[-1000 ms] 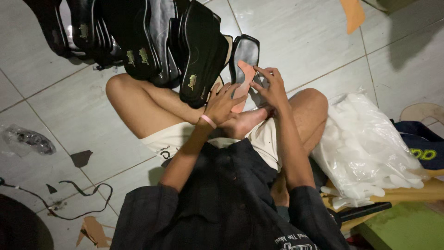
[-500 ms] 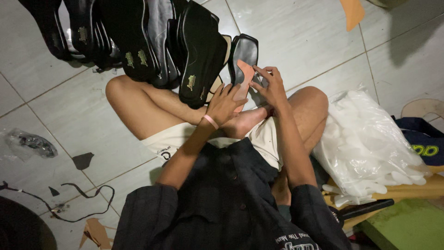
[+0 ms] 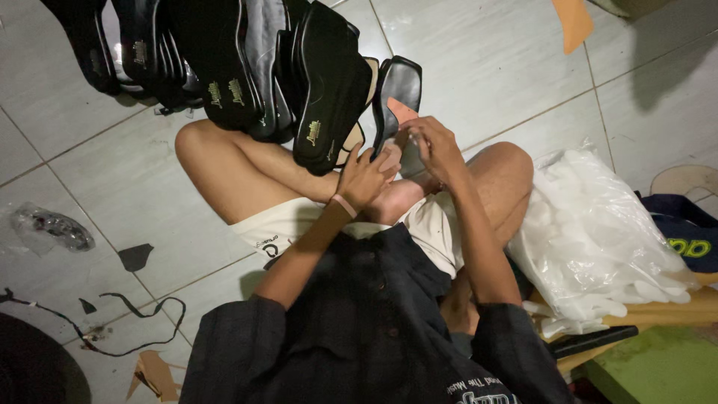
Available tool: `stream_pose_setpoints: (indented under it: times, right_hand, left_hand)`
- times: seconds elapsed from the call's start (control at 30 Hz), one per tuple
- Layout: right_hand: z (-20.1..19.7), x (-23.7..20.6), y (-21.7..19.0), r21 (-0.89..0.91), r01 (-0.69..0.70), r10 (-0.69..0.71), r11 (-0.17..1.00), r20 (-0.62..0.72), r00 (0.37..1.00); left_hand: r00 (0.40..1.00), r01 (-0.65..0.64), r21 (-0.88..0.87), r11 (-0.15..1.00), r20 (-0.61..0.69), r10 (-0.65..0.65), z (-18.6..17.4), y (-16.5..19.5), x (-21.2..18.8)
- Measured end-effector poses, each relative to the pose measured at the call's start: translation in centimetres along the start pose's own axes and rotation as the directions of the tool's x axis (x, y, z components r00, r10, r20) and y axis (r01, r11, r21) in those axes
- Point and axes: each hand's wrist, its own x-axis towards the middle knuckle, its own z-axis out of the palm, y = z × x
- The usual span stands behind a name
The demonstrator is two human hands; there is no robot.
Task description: The person sits on the floor and uses a pointed tool to press a pink insole into the bottom of a black shoe. They repeatedly poke and smooth the insole to secure it. After finishing one shoe, they place it aside and retrieve a stack of similar shoes from a sack.
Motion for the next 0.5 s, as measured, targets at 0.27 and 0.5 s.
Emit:
stream_pose_setpoints:
  times: [0.27, 0.5]
  right_hand:
    - [-0.3, 0.8, -1.8, -0.119, 0.034, -0.025, 0.992, 0.078, 0.997]
    - [-0.9, 3.5, -0.8, -0.252, 0.194, -0.185, 0.948, 0.059, 0.981]
  left_hand:
    - [0.996, 0.013, -0.022, 1.000, -0.084, -0.015, -0.1, 0.1, 0.0]
    - [0.984, 0.109, -0.056, 0.992, -0.138, -0.116, 0.2, 0.8, 0.5]
